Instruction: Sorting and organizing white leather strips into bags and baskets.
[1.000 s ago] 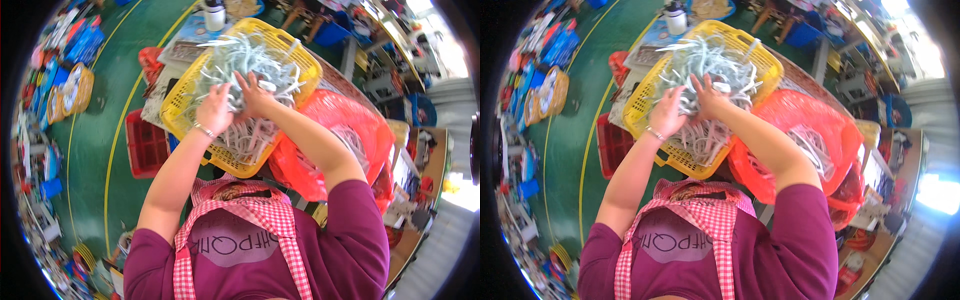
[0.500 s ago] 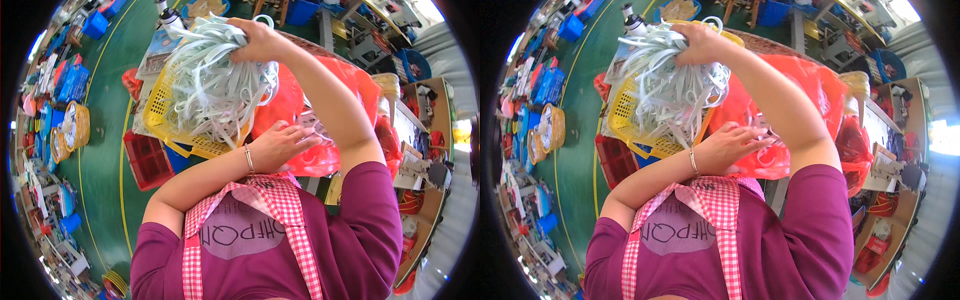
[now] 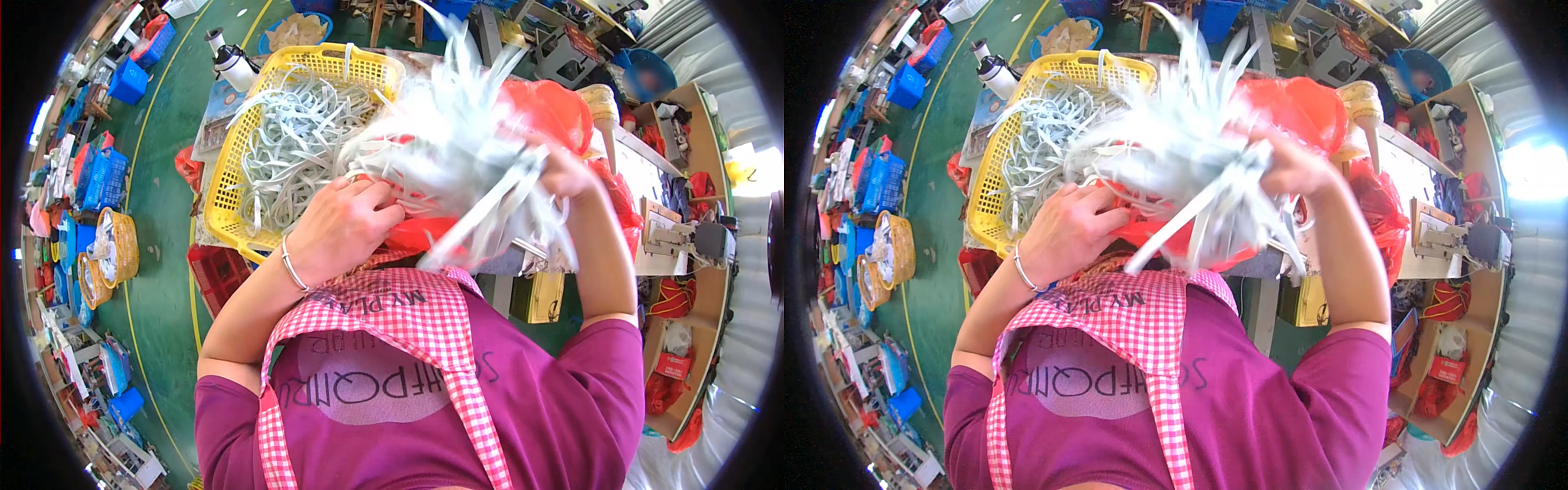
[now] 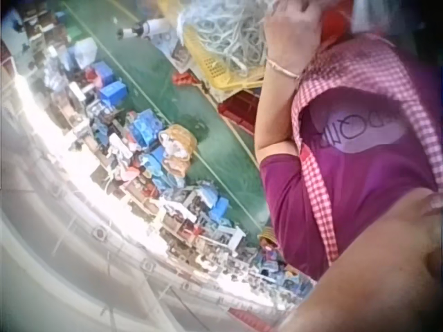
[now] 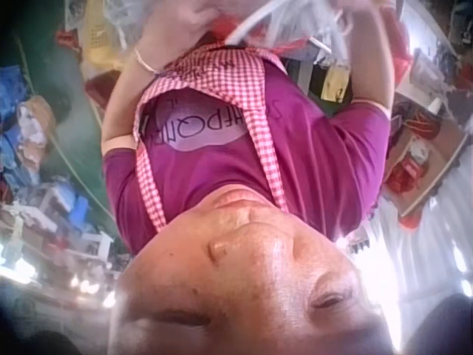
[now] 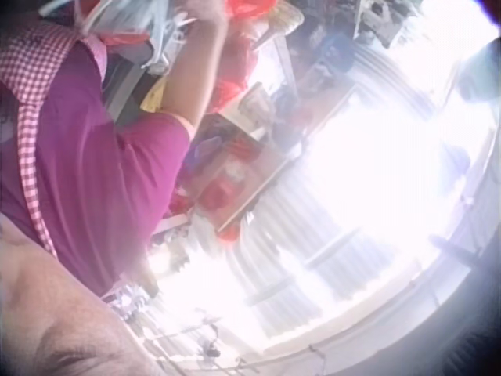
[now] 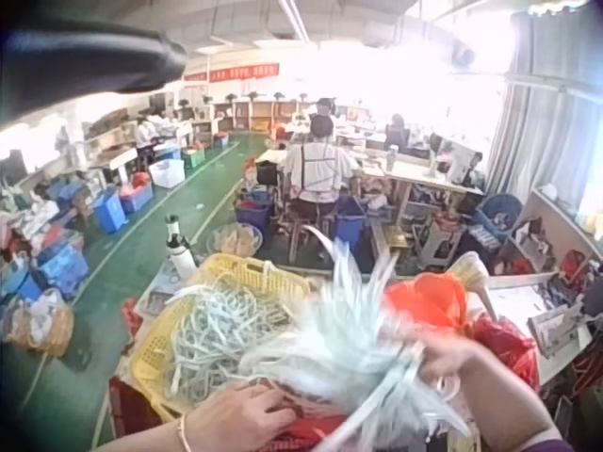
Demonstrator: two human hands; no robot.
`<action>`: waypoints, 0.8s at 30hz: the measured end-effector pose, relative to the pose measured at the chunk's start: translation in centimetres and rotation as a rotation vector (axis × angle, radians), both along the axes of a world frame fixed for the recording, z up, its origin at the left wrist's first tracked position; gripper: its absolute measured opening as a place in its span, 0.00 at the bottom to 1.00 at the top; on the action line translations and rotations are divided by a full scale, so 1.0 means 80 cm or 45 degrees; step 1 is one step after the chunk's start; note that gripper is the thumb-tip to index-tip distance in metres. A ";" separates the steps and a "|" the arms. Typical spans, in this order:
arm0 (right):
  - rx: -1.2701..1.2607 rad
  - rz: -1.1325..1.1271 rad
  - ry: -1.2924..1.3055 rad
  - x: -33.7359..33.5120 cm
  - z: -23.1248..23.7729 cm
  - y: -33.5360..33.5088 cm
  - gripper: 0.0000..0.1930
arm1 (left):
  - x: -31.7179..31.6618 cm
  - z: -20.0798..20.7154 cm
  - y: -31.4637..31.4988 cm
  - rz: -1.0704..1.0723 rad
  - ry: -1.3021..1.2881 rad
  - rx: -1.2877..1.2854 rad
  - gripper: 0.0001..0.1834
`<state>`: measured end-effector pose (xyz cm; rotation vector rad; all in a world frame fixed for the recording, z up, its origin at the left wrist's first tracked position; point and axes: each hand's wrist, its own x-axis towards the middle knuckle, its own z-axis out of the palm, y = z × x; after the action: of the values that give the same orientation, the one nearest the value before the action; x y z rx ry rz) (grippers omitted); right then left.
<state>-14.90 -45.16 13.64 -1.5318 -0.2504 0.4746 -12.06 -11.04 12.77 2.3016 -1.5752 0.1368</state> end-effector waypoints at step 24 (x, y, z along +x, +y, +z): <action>-0.937 0.618 -0.542 0.016 -0.019 0.048 0.32 | 0.111 0.004 -0.177 -0.179 0.565 -0.257 0.12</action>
<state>-13.64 -41.34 12.10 -2.3031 -0.8636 0.6582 -3.18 -25.22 13.11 1.8953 -1.4115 -0.2253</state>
